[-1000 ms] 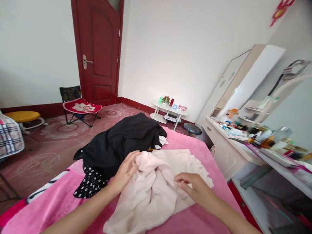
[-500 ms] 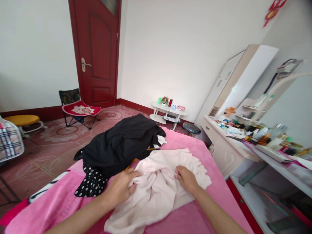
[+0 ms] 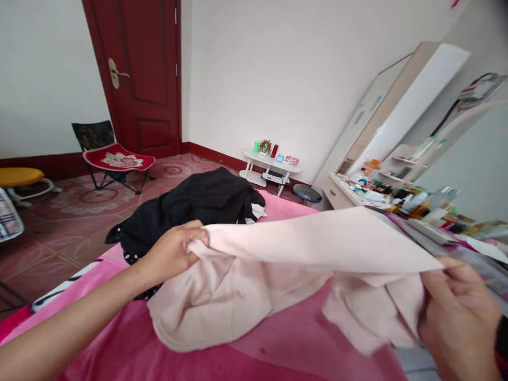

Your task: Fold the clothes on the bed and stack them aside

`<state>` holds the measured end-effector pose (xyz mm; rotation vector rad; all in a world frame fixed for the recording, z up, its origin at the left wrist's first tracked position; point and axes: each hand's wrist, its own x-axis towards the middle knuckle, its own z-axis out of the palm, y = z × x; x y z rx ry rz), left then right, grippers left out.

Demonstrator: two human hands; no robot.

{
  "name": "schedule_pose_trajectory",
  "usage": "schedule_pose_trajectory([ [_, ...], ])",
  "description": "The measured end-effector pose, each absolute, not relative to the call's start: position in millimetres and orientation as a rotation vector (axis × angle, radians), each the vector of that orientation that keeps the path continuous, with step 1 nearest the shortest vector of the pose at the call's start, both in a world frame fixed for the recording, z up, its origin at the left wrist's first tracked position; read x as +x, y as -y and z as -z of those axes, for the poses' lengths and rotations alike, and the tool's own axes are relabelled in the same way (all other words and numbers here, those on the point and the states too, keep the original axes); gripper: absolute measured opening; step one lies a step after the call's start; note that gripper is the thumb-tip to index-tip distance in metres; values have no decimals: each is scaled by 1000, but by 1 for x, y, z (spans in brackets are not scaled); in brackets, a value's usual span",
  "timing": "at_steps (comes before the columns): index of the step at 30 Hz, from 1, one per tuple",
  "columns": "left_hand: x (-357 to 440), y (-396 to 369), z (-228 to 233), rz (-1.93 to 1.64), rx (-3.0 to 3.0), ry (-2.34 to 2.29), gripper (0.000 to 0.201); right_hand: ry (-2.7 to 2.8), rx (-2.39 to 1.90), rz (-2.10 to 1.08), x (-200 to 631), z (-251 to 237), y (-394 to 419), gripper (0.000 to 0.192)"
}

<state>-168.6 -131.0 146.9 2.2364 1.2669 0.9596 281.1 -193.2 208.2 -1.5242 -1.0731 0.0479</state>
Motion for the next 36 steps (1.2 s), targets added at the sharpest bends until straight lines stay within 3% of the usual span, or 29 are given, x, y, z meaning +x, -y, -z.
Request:
schedule_pose_trajectory([
  [4,-164,152,-143,-445,2101,-896,22,1546,-1652,-953,289,-191,197,32],
  [6,-163,153,-142,-367,2116,-860,24,1795,-1653,-1136,289,-186,179,31],
  [9,-164,136,-147,-624,2174,-1143,27,1770,-1562,-811,282,-194,139,28],
  [13,-162,112,-153,-1227,2349,-1815,33,1266,-1225,-187,270,-208,87,25],
  [15,-155,113,-145,-1285,2523,-1879,37,1248,-1173,-40,265,-194,70,25],
  [17,-143,122,-127,-1124,2666,-1681,34,1418,-1272,-77,260,-162,57,19],
  [21,-117,144,-77,-574,2501,-1359,25,1879,-1435,-510,236,-85,46,12],
  [25,-97,151,-47,-488,2239,-1428,49,2032,-1367,-659,188,-41,45,21],
  [27,-89,151,-41,-552,2145,-1422,57,2126,-1242,-637,162,-34,43,35],
  [30,-77,151,-39,-668,2083,-1351,54,2325,-1035,-550,135,-34,39,58],
  [34,-64,158,-42,-742,2206,-1128,39,2470,-1038,-394,124,-47,41,71],
  [36,-58,163,-44,-731,2299,-1018,33,2514,-1044,-315,122,-57,51,68],
])
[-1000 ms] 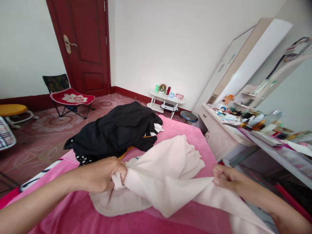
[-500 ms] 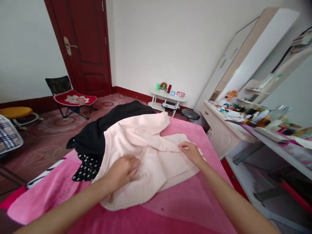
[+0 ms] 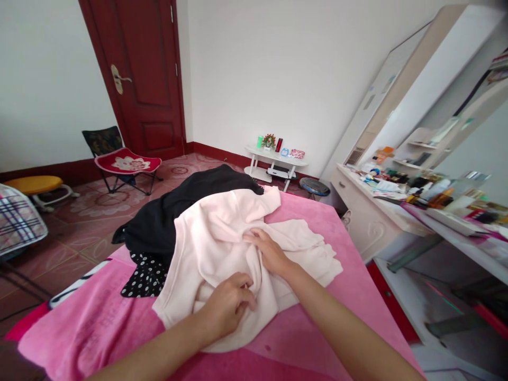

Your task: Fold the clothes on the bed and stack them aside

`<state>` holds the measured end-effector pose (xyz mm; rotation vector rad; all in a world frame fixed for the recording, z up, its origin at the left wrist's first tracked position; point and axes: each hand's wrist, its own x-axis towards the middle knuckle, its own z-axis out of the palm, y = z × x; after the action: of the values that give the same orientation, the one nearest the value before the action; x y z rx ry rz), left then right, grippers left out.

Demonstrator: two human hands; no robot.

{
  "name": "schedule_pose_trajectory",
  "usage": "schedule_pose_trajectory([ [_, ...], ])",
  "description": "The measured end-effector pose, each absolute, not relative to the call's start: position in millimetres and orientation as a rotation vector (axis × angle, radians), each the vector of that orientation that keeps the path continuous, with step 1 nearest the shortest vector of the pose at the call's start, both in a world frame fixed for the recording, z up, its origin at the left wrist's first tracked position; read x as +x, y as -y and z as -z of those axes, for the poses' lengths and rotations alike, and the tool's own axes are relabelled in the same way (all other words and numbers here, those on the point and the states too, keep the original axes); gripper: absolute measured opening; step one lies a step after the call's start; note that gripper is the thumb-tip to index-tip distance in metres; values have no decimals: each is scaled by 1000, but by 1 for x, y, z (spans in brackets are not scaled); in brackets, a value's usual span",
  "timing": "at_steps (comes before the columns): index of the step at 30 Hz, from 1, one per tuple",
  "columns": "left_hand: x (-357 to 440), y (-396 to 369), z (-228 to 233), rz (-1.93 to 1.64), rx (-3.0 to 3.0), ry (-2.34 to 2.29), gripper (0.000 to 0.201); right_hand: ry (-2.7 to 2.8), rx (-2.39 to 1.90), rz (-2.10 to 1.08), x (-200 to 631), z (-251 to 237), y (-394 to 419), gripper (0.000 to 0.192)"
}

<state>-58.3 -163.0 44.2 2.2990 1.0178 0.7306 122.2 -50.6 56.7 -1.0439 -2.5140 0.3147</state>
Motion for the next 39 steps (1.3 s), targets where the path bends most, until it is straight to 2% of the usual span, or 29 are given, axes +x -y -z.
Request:
schedule_pose_trajectory([
  [4,-52,172,-51,-659,2451,-874,25,2849,-817,-179,125,-72,76,28],
  [5,-51,174,-53,-638,2470,-847,23,2922,-787,-159,129,-74,81,24],
  [10,-45,186,-66,-570,2524,-741,19,2950,-1167,56,172,-84,80,21],
  [14,-48,189,-86,-591,2550,-672,19,2912,-1332,206,208,-110,78,15],
  [20,-78,185,-130,-888,2205,-832,27,2155,-1214,267,246,-189,146,13],
  [22,-87,190,-136,-834,2084,-865,29,2114,-1215,141,252,-206,181,11],
  [24,-93,198,-132,-649,2042,-832,41,2275,-1346,-159,255,-206,210,16],
  [26,-99,206,-120,-430,2068,-795,60,2471,-1554,-549,257,-189,229,19],
  [28,-104,213,-104,-256,2142,-808,73,2567,-1764,-820,259,-159,238,11],
  [29,-107,215,-96,-199,2192,-857,77,2578,-1849,-864,261,-141,239,29],
  [31,-114,218,-82,-137,2294,-987,81,2559,-1974,-823,262,-105,236,80],
  [33,-122,220,-71,-128,2368,-1085,80,2566,-2009,-763,262,-77,228,109],
  [35,-131,220,-63,-144,2400,-1126,80,2590,-1983,-751,259,-62,217,114],
  [39,-143,218,-51,-218,2383,-1272,91,2512,-1878,-576,251,-65,195,97],
])
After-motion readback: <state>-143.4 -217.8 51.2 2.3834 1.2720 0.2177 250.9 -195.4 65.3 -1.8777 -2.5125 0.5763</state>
